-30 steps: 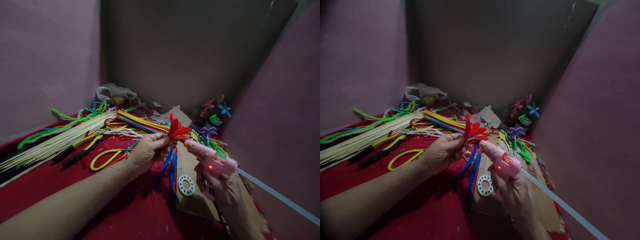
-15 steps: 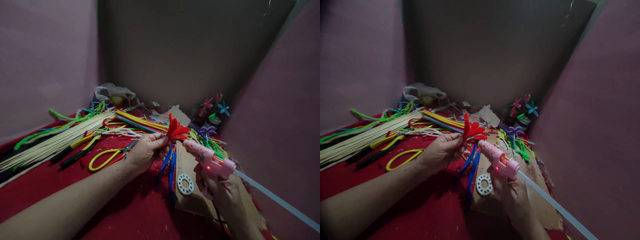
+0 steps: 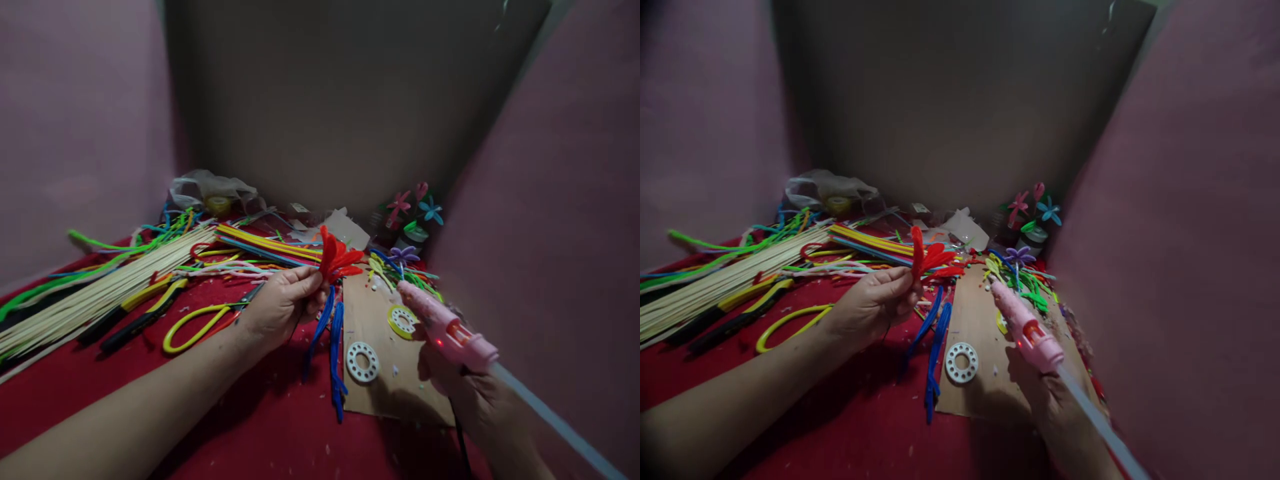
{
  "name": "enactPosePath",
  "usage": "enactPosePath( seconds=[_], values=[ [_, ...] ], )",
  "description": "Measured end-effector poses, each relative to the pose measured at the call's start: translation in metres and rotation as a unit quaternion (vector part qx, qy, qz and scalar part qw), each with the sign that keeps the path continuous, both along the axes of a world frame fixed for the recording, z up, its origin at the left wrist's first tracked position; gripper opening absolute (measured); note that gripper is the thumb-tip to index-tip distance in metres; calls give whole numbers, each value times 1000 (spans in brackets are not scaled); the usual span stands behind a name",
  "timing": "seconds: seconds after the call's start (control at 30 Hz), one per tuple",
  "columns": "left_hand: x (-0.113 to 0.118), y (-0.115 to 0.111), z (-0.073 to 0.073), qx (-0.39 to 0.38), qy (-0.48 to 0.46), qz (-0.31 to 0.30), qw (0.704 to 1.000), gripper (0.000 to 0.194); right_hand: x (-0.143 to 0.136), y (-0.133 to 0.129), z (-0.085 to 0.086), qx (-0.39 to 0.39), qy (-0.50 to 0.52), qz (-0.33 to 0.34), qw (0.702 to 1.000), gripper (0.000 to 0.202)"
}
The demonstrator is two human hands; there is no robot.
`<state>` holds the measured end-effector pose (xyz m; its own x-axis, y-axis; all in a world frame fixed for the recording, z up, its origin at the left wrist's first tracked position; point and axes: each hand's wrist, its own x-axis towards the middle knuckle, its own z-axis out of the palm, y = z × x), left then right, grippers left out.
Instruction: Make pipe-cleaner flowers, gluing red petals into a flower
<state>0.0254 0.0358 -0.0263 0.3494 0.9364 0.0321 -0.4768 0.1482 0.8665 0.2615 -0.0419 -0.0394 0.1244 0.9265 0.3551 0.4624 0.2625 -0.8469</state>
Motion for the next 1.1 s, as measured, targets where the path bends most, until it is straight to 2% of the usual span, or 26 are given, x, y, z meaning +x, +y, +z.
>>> enactPosePath(
  seconds=[0.1, 0.23, 0.33, 0.47, 0.57, 0.6, 0.67, 0.7, 0.73, 0.77, 0.8, 0.83, 0.9, 1.0, 1.1],
  values=[
    [1, -1, 1, 3, 8, 1, 1000, 21, 34, -7, -12, 33, -139, -73, 987, 34],
    [1, 0, -3, -8, 24, -8, 1000, 20, 75, -15, -32, -41, -302, -131, 943, 25],
    [2, 0, -5, -24, 25, -12, 999, 20, 91, -14, -39, -86, -382, -147, 908, 31],
    [6, -4, -4, -49, 18, -1, 999, 20, 95, -14, -32, -112, -431, -116, 888, 37],
    [8, -10, -2, -64, -6, -11, 998, 22, 78, -16, -17, -34, -434, -123, 892, 28],
    [8, -12, -2, -73, -16, -22, 997, 22, 66, -16, -12, 1, -403, -131, 906, 25],
    [9, -15, -2, -74, -36, -54, 995, 22, 33, -14, -4, 43, -264, -106, 958, 22],
    [9, -17, -2, -73, -42, -68, 994, 21, 14, -12, -1, 14, -176, -45, 983, 23],
    [9, -18, -2, -68, -48, -79, 993, 20, -7, -10, 2, -29, -79, 13, 996, 23],
    [9, -20, -3, -62, -50, -87, 993, 19, -27, -6, 4, -70, 29, 60, 995, 23],
    [10, -22, -3, -55, -50, -96, 993, 18, -46, -2, 6, -95, 153, 73, 981, 25],
    [10, -24, -3, -47, -49, -105, 992, 17, -62, 2, 8, -119, 252, 110, 954, 25],
    [11, -27, -5, -36, -49, -125, 990, 17, -85, 9, 10, -97, 405, 126, 900, 17],
    [13, -30, -7, -38, -51, -140, 988, 14, -100, 15, 11, -50, 504, 146, 850, 2],
    [15, -32, -6, -46, -47, -137, 988, 14, -101, 16, 8, -14, 522, 135, 842, 4]
  ],
)
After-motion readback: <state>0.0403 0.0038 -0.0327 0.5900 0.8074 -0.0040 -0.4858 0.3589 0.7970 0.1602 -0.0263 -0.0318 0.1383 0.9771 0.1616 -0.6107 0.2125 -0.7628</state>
